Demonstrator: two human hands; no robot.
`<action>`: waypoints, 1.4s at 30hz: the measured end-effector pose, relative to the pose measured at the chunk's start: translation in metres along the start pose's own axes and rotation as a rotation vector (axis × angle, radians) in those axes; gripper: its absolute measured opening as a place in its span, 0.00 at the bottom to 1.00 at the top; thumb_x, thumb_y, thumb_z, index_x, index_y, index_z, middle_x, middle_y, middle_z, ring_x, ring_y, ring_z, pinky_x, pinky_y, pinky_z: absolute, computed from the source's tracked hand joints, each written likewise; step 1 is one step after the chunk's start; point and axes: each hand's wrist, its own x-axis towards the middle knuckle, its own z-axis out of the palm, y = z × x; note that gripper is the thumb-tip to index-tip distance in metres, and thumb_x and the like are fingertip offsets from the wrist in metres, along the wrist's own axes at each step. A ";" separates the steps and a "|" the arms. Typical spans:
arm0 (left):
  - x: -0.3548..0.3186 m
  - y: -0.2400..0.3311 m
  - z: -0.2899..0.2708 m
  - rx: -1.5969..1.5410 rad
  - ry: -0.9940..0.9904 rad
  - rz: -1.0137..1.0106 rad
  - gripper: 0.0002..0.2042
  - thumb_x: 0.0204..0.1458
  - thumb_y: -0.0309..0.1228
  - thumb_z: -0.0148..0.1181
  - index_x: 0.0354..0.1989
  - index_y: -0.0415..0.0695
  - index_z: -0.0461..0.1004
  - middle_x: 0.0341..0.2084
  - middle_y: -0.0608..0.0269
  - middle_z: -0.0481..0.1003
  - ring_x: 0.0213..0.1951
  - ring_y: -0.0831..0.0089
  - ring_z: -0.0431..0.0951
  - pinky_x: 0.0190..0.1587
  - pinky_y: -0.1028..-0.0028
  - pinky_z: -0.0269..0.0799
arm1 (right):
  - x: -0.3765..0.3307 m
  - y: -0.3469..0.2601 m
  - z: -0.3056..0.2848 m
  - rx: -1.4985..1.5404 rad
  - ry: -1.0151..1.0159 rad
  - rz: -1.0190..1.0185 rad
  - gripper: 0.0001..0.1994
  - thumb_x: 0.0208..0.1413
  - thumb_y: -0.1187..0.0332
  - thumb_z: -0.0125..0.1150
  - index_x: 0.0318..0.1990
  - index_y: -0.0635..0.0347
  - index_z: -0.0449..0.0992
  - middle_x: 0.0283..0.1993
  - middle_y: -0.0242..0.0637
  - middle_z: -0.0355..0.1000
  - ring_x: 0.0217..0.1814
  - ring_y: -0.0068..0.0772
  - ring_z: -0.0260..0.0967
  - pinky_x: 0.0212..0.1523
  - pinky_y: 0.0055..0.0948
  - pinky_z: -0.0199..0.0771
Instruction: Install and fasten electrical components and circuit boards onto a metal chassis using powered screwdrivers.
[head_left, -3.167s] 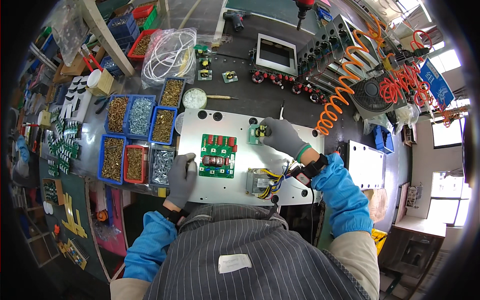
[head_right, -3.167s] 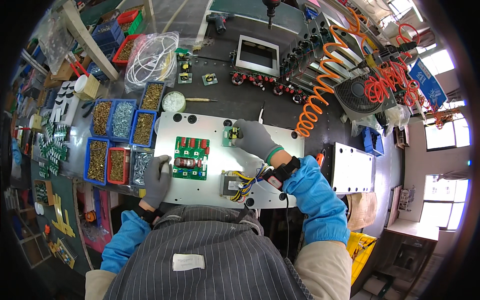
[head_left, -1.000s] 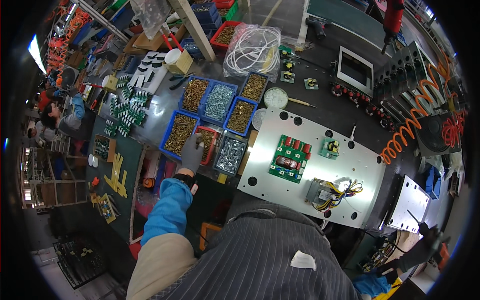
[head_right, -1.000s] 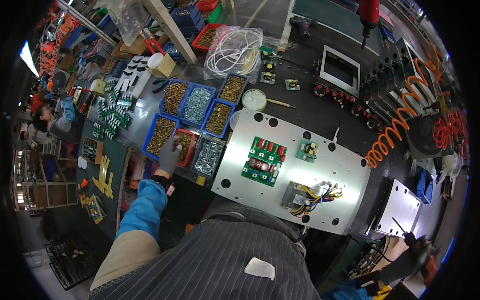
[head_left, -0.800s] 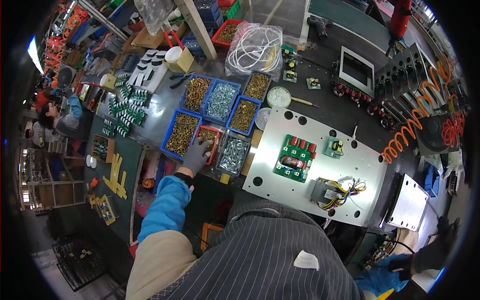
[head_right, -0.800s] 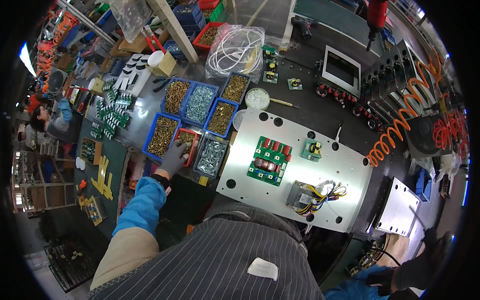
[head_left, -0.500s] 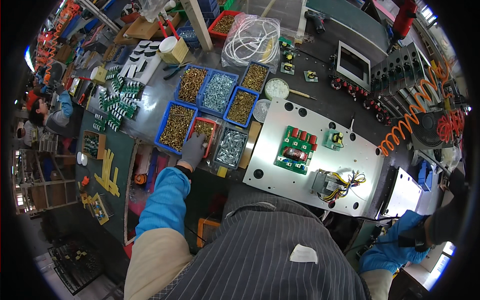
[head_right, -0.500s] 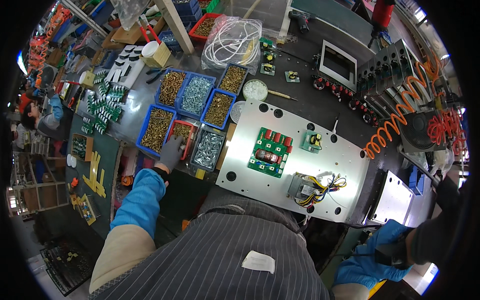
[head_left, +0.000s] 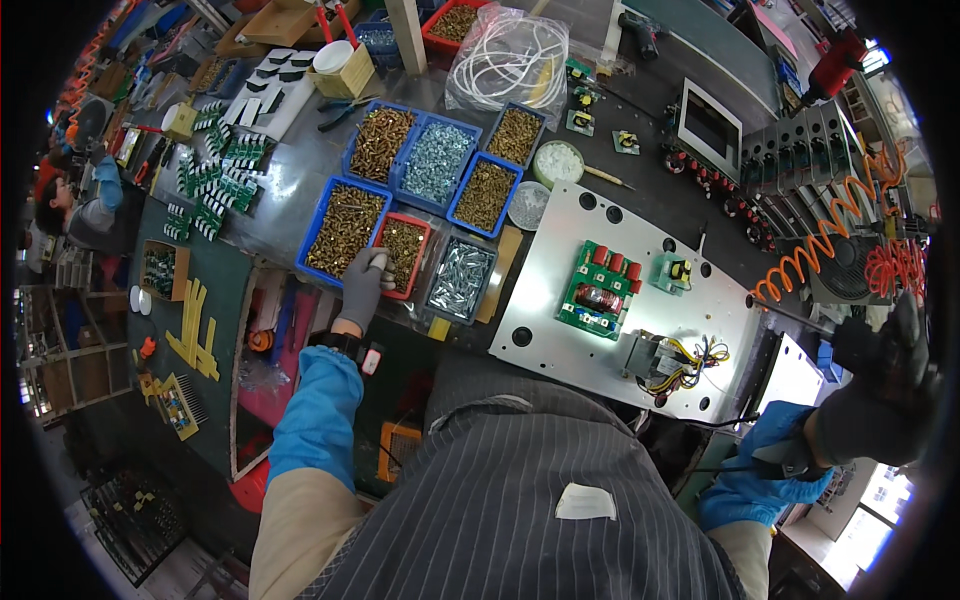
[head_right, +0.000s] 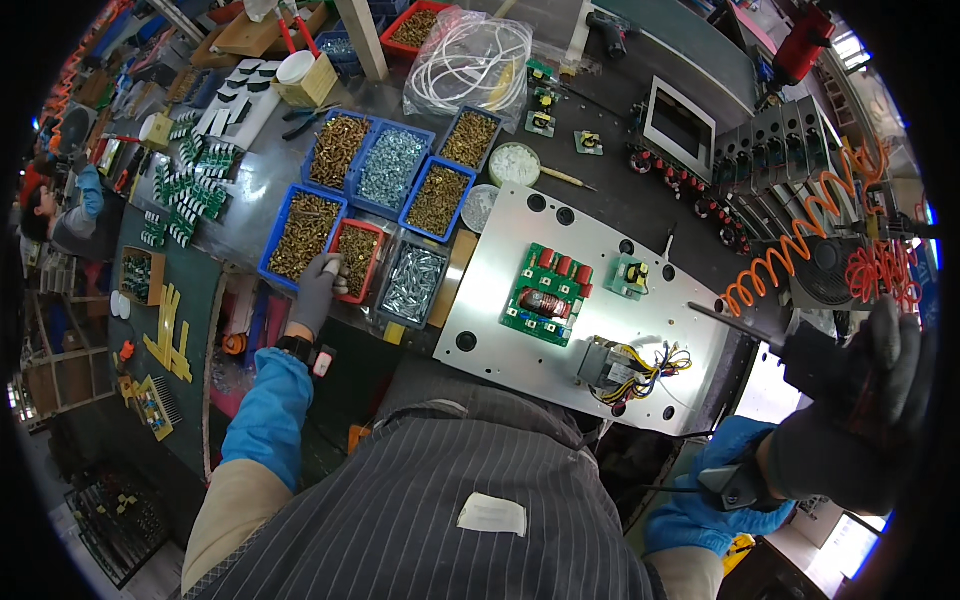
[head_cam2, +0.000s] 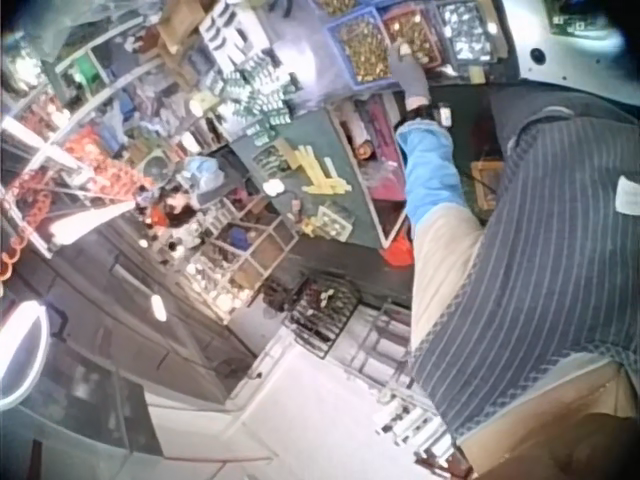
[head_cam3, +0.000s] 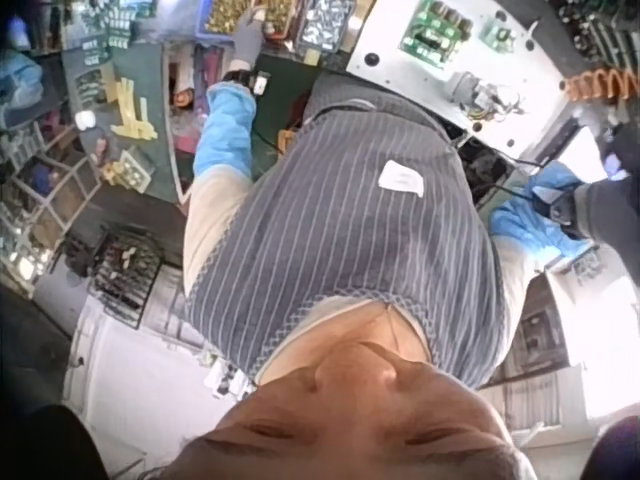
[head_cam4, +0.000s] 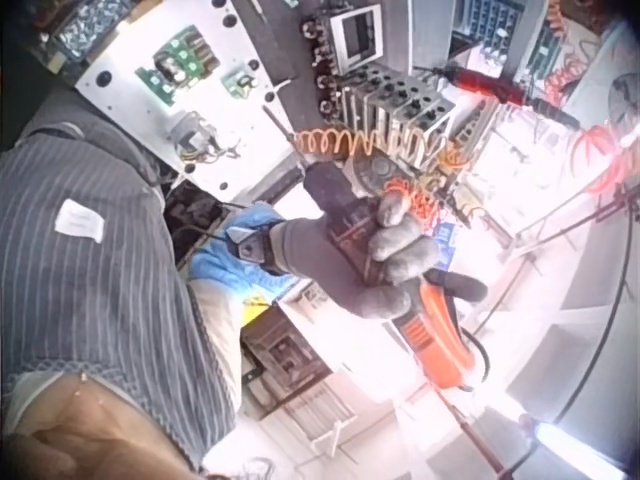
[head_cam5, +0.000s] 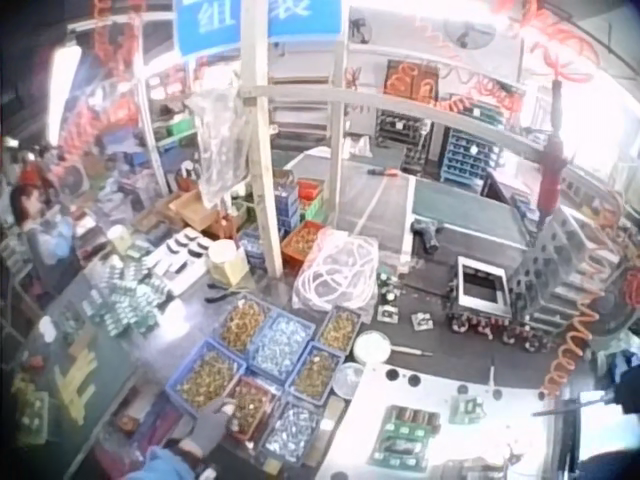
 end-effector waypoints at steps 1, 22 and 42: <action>-0.001 0.002 -0.001 0.006 0.003 -0.011 0.12 0.66 0.32 0.51 0.52 0.40 0.75 0.33 0.67 0.76 0.30 0.80 0.73 0.36 0.79 0.75 | -0.012 0.001 -0.003 -0.430 0.132 0.014 0.28 0.58 0.67 0.61 0.65 0.64 0.63 0.43 0.36 0.71 0.43 0.32 0.67 0.45 0.28 0.72; -0.123 0.163 0.214 -0.879 -0.888 -0.407 0.16 0.66 0.33 0.53 0.58 0.40 0.66 0.40 0.65 0.69 0.38 0.79 0.74 0.42 0.83 0.79 | -0.080 0.051 0.047 0.548 0.316 0.352 0.44 0.50 0.75 0.64 0.74 0.59 0.47 0.31 0.27 0.65 0.32 0.28 0.68 0.53 0.45 0.73; -0.128 0.159 0.255 -1.036 -0.820 -0.491 0.17 0.65 0.40 0.53 0.51 0.37 0.69 0.38 0.62 0.71 0.37 0.80 0.75 0.40 0.81 0.81 | -0.095 0.075 0.021 0.576 0.434 0.511 0.40 0.59 0.72 0.59 0.74 0.64 0.42 0.43 0.33 0.69 0.43 0.29 0.69 0.64 0.50 0.64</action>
